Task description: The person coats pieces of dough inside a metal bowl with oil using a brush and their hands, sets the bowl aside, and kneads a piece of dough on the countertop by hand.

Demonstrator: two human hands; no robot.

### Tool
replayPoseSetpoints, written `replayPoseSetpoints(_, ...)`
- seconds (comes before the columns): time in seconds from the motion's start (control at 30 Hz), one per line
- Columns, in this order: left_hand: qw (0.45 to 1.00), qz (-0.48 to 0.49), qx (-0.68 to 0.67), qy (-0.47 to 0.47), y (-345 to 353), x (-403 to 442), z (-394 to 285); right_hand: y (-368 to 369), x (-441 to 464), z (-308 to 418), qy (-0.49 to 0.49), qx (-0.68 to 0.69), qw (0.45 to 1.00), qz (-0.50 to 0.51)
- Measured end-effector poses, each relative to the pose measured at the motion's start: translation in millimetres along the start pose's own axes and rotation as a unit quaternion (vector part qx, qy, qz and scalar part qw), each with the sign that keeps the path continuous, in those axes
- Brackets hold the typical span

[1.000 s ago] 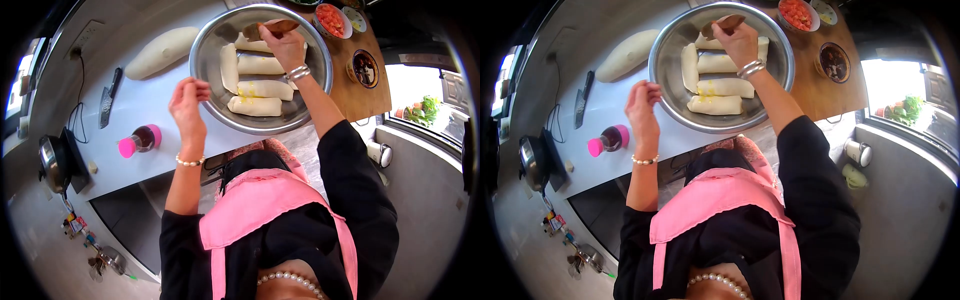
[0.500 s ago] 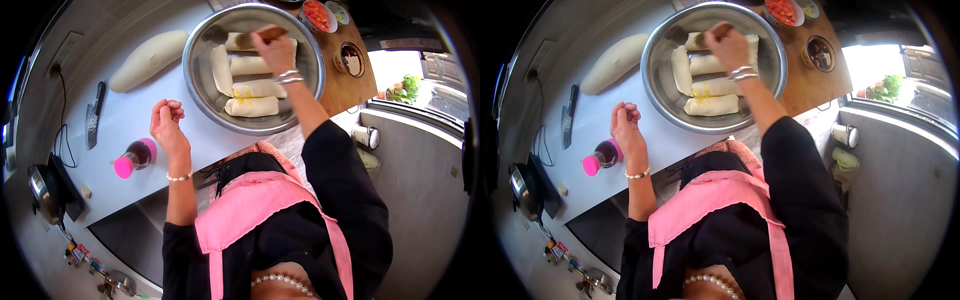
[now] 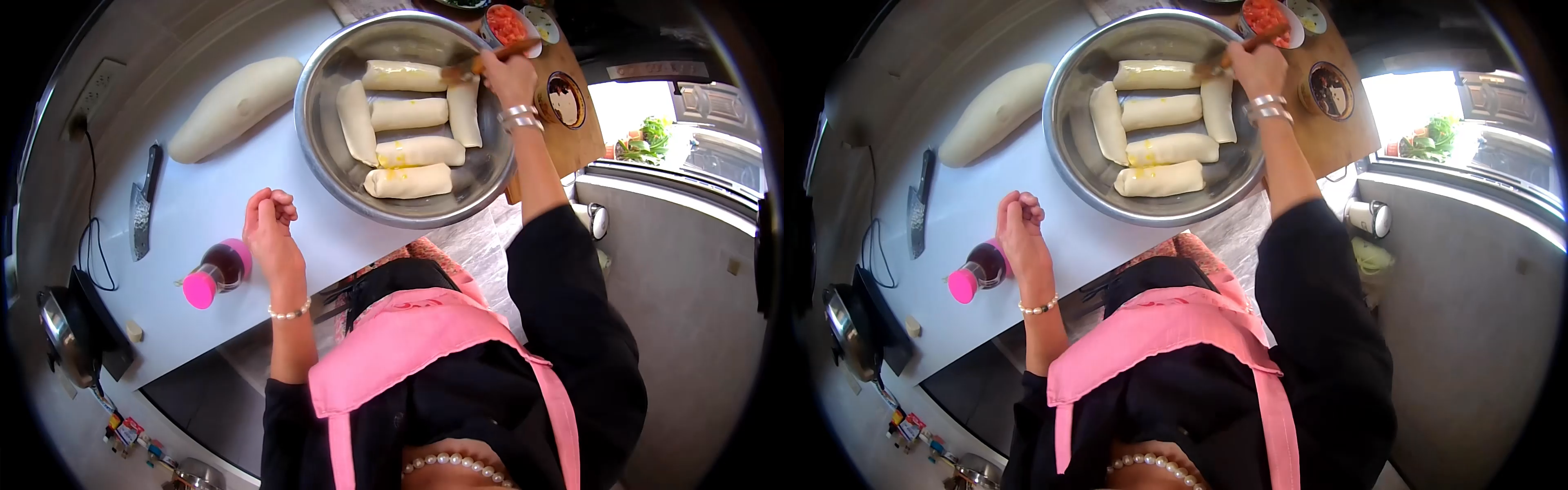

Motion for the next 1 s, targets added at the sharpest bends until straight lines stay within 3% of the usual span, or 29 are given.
replayPoseSetpoints(0.1, 1.0, 0.008, 0.004, -0.017, -1, -1, 10, 20, -61, 80, -0.2, -0.028, 0.979, 0.011)
replayPoseSetpoints(0.13, 1.0, 0.009, 0.007, -0.015, 0, -2, 10, 50, -71, 72, -0.146, 0.089, 0.984, 0.041)
replayPoseSetpoints(0.2, 1.0, 0.009, 0.009, -0.003, 2, 0, 8, 88, -85, 65, -0.222, 0.198, 0.949, 0.101)
replayPoseSetpoints(0.33, 1.0, 0.003, 0.018, -0.003, -8, -4, 6, 7, -75, 26, -0.207, 0.03, 0.978, 0.017)
replayPoseSetpoints(0.43, 1.0, 0.006, 0.021, -0.008, -10, -3, 12, 2, -100, 42, -0.2, 0.137, 0.97, -0.006)
replayPoseSetpoints(0.47, 1.0, 0.008, 0.026, -0.009, -10, -3, 14, 23, -106, 52, -0.186, 0.153, 0.97, 0.027)
replayPoseSetpoints(0.53, 0.999, 0.015, 0.032, 0.008, -7, -2, 10, 67, -108, 52, -0.109, 0.137, 0.977, 0.12)
replayPoseSetpoints(0.57, 0.999, 0.023, 0.036, 0.014, -6, -2, 9, 76, -101, 21, 0.023, 0.199, 0.969, 0.147)
replayPoseSetpoints(0.67, 0.996, 0.024, 0.086, 0.017, -1, 4, 16, -4, -77, 0, -0.073, -0.073, 0.993, 0.049)
replayPoseSetpoints(0.77, 0.992, 0.023, 0.112, 0.051, 23, 9, 11, -23, -99, 36, -0.141, -0.001, 0.99, -0.004)
replayPoseSetpoints(0.8, 0.991, 0.021, 0.128, 0.033, 31, 14, 14, 2, -107, 44, -0.101, 0.132, 0.986, 0.027)
replayPoseSetpoints(0.83, 0.989, 0.018, 0.143, 0.018, 41, 20, 18, 38, -106, 39, -0.079, 0.068, 0.99, 0.097)
replayPoseSetpoints(0.87, 0.988, 0.012, 0.156, 0.004, 49, 28, 21, 65, -111, 46, 0.003, 0.119, 0.98, 0.162)
replayPoseSetpoints(0.93, 0.982, 0.055, 0.182, -0.008, 64, 39, 22, 73, -96, 17, 0.079, 0.094, 0.978, 0.168)
replayPoseSetpoints(1.0, 0.982, 0.088, 0.168, -0.009, 80, 51, 25, 20, -74, -18, 0.03, 0.003, 0.996, 0.083)
Point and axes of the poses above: each hand's wrist, its own x-axis towards the middle knuckle, its own y-axis out of the palm, z = x × y, the point moved 9 cm from there along x, towards the middle knuckle, and after that the axes turned 10 degrees about x, right-handed, at the moved point
